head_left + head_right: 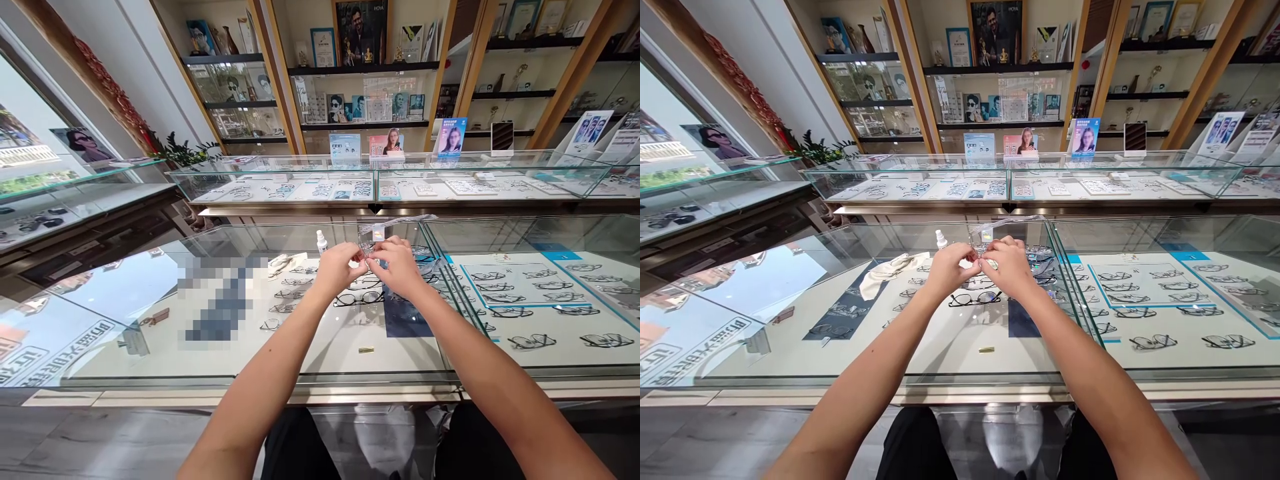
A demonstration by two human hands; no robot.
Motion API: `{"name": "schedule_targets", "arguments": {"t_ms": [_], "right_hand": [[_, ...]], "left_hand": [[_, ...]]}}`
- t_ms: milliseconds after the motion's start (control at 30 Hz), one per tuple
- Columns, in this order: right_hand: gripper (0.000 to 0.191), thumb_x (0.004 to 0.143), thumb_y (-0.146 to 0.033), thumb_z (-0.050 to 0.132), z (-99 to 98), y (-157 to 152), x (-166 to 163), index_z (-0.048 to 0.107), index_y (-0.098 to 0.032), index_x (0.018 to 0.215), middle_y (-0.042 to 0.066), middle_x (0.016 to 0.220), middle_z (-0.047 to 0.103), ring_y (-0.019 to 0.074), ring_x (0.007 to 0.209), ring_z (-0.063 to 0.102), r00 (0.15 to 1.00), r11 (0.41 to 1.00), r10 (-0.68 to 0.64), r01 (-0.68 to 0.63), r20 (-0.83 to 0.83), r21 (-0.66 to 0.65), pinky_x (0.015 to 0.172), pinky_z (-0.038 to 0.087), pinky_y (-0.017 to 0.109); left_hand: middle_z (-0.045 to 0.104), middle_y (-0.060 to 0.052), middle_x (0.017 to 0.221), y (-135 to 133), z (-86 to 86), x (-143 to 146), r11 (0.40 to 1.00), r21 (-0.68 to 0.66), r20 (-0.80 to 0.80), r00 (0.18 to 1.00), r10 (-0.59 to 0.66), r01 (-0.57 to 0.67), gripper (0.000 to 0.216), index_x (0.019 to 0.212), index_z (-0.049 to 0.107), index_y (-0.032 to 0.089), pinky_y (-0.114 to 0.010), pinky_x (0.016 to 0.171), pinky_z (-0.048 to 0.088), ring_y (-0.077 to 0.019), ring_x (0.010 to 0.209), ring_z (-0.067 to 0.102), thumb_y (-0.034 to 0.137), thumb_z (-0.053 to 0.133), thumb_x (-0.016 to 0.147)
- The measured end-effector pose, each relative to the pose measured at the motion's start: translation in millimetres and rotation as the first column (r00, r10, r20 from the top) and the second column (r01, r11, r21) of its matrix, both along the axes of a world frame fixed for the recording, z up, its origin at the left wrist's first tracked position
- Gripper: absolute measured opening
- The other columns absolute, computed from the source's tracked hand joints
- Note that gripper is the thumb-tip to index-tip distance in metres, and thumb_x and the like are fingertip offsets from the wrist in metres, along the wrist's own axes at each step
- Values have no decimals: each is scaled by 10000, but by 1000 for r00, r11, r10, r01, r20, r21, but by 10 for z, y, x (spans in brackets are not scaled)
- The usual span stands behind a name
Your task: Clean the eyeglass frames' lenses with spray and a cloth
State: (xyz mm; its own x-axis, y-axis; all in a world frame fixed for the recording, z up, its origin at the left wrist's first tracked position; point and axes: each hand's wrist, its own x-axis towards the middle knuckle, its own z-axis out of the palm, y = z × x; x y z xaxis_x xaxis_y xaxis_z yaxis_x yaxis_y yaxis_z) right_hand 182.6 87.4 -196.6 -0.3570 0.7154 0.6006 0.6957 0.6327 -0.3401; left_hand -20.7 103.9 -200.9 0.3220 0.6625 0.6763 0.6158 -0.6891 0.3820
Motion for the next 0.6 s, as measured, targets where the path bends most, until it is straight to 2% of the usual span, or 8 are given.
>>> {"name": "schedule_targets", "arguments": {"t_ms": [133, 233, 267, 333, 400, 433, 500, 600], "right_hand": [[219, 1031, -342, 684, 5, -4, -5, 887, -260, 1013, 99, 1111, 823, 317, 1121, 601, 999, 1000, -23, 23, -22, 1, 974, 393, 504], [234, 1044, -342, 666, -6, -3, -3, 886, -264, 1027, 100, 1127, 828, 323, 1150, 602, 998, 999, -45, 47, -45, 27, 1011, 392, 515], [240, 1050, -343, 659, -13, -2, -2, 885, -263, 1040, 100, 1137, 829, 324, 1161, 601, 997, 998, -51, 53, -53, 39, 1026, 391, 516], [247, 1056, -345, 652, -27, -2, 0, 882, -257, 1064, 102, 1157, 829, 328, 1175, 596, 996, 996, -61, 65, -64, 57, 1047, 389, 516], [250, 1058, -348, 648, -39, -4, 2, 879, -254, 1074, 108, 1172, 826, 335, 1171, 591, 996, 995, -72, 76, -58, 61, 1045, 388, 518], [254, 1060, -349, 642, -43, -5, 1, 877, -256, 1076, 111, 1177, 823, 339, 1169, 586, 996, 995, -78, 81, -52, 59, 1043, 385, 522], [265, 1069, -355, 625, -48, -9, -2, 875, -265, 1076, 113, 1182, 817, 345, 1162, 577, 996, 995, -88, 89, -36, 54, 1033, 379, 525], [274, 1078, -359, 612, -54, -13, -13, 872, -272, 1070, 111, 1183, 805, 340, 1139, 565, 995, 993, -102, 102, -5, 61, 1017, 372, 518]], "left_hand": [[706, -23, 768, -20, 20, 36, 999, -52, 87, 996, 0, 5, 65, 772, 646, 243, -334, 749, 483, -203, 760, 643, 232, 687, 821], [717, -22, 804, -2, 26, 71, 968, -243, 367, 930, 36, 58, 69, 816, 677, 234, -319, 723, 513, -186, 756, 648, 297, 702, 831], [720, -25, 811, 9, 28, 81, 933, -339, 464, 884, 55, 119, 113, 829, 686, 228, -310, 698, 521, -183, 754, 657, 335, 724, 823], [725, -31, 815, 30, 35, 97, 819, -505, 595, 797, 100, 274, 211, 835, 703, 214, -292, 659, 536, -184, 764, 680, 394, 794, 772], [737, -39, 834, 39, 45, 107, 698, -599, 654, 743, 145, 391, 271, 813, 713, 203, -281, 650, 554, -182, 777, 694, 397, 863, 698], [747, -44, 855, 39, 49, 111, 659, -621, 671, 722, 167, 424, 284, 806, 720, 199, -276, 655, 564, -177, 786, 695, 386, 886, 671], [758, -53, 885, 30, 54, 118, 613, -640, 693, 693, 200, 464, 297, 797, 731, 195, -265, 656, 572, -166, 791, 691, 371, 914, 641], [756, -54, 890, 13, 54, 130, 587, -645, 710, 668, 223, 489, 323, 780, 718, 191, -253, 666, 570, -156, 801, 688, 378, 932, 627]]}}
